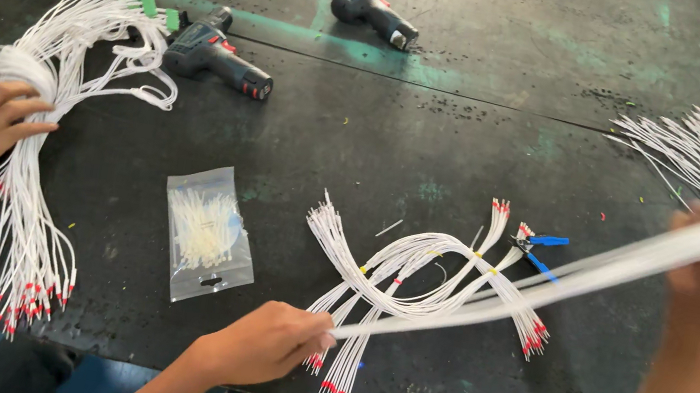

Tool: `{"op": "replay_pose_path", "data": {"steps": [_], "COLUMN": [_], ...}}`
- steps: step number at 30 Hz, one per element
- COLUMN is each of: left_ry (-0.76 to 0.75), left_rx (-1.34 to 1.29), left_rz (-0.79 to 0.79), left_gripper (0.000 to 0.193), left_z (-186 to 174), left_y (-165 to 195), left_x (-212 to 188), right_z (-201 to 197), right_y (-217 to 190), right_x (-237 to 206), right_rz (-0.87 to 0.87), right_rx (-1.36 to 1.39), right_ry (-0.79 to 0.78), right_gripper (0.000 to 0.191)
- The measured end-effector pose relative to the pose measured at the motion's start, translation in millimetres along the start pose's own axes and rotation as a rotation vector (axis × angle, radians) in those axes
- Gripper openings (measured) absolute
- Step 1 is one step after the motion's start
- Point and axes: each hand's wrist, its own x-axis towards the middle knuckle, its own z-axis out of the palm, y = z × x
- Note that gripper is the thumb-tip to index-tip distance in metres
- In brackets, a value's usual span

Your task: The person gathers loose white cable harnesses on a workbench, aligns the wires, and wraps zip ties around bundles by hand. They use pliers to tighten and trim the ties, then set the finished bundles aside and continue with more wires.

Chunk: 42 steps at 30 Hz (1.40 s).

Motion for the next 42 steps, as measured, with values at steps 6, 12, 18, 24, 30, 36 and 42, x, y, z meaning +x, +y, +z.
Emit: {"op": "replay_pose_path", "data": {"steps": [6, 12, 18, 24, 30, 36, 42], "left_ry": [0.597, 0.327, 0.274, 0.349, 0.226, 0.392, 0.289], "left_rx": [0.285, 0.881, 0.634, 0.362, 0.364, 0.403, 0.568], "left_rz": [0.021, -0.253, -0.255, -0.102, -0.043, -0.003, -0.068], "left_gripper": [0.006, 0.001, 0.019, 0.015, 0.019, 0.019, 0.023], "left_z": [32.0, 64.0, 70.5, 73.2, 85.0, 51.2, 35.1], "left_y": [-18.7, -54.4, -62.7, -40.6, -30.3, -38.5, -50.1], "left_x": [44.4, 108.7, 107.2, 114.8, 125.6, 130.2, 145.9], "right_z": [96.1, 106.1, 49.2, 72.1, 121.7, 128.4, 119.3], "right_y": [-3.0, 31.8, 60.5, 74.0, 89.8, 79.4, 125.7], "right_x": [53.9, 26.0, -76.1, -161.2, -100.7, -36.0, -8.5], "right_rz": [0.106, -0.194, -0.228, 0.509, 0.683, 0.426, 0.490], "right_rx": [-0.068, -0.956, -1.107, -0.389, 0.211, 0.389, 0.249], "right_ry": [-0.285, -0.090, -0.044, -0.321, -0.041, -0.504, -0.347], "right_gripper": [0.063, 0.057, 0.046, 0.039, 0.033, 0.045, 0.048]}}
